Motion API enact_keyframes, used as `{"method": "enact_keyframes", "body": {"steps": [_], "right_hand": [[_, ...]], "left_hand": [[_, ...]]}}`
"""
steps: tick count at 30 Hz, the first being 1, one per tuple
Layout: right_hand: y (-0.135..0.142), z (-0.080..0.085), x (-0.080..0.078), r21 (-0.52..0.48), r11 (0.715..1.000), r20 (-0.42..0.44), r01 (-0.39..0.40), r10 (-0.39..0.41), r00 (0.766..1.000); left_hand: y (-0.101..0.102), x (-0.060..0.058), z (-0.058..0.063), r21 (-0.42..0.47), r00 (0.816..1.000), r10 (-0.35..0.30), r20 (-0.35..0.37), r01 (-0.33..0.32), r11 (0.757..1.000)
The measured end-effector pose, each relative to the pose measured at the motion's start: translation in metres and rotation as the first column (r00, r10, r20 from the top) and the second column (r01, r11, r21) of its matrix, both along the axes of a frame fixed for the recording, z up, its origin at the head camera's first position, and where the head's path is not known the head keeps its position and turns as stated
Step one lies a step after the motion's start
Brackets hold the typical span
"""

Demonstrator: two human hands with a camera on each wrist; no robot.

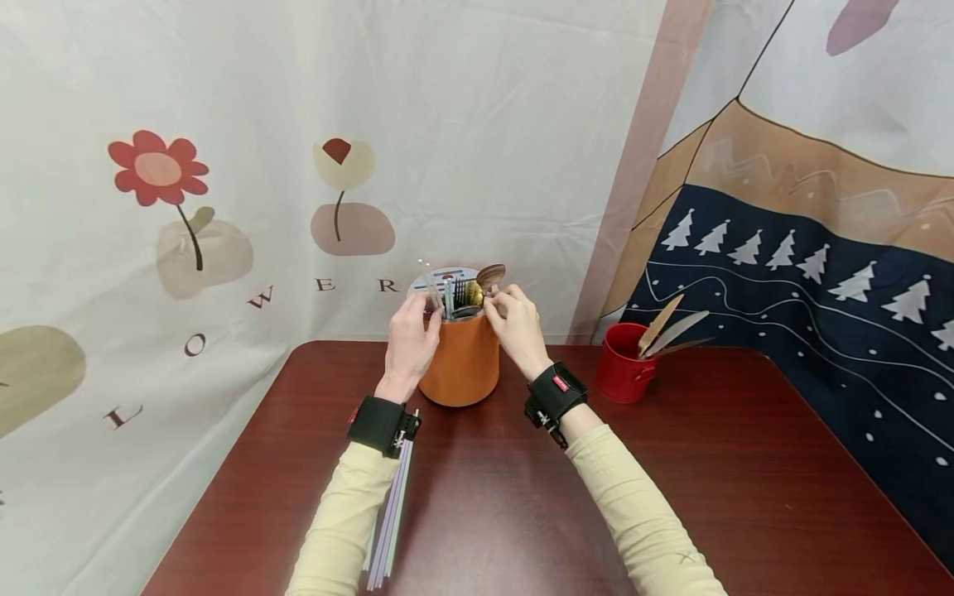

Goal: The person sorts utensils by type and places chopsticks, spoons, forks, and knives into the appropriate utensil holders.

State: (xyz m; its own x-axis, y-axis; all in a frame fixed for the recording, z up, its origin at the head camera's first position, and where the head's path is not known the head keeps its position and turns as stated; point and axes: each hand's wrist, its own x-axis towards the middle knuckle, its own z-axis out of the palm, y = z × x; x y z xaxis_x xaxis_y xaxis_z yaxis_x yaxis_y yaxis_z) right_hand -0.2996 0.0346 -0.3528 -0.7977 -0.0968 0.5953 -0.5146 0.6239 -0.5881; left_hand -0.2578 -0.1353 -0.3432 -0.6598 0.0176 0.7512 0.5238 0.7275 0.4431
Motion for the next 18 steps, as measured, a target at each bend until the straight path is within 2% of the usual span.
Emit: {"method": "enact_keyframes", "body": {"steps": [7, 14, 18], "right_hand": [[0.001, 0.001, 0.001, 0.0, 1.0, 0.008, -0.004, 0.004, 1.0], [0.001, 0.0, 0.001, -0.002, 1.0, 0.007, -0.009, 0.009, 1.0], [0.001, 0.0, 0.0, -0.003, 1.0, 0.004, -0.013, 0.013, 1.0]], "left_hand": [[0.004, 0.002, -0.003, -0.068, 1.0, -0.002, 0.018, 0.003, 0.998], [0.004, 0.004, -0.009, -0.131, 0.998, 0.045, -0.049, -0.052, 0.99], [0.003, 0.006, -0.012, -0.115, 0.997, 0.052, -0.064, -0.06, 0.992]]}}
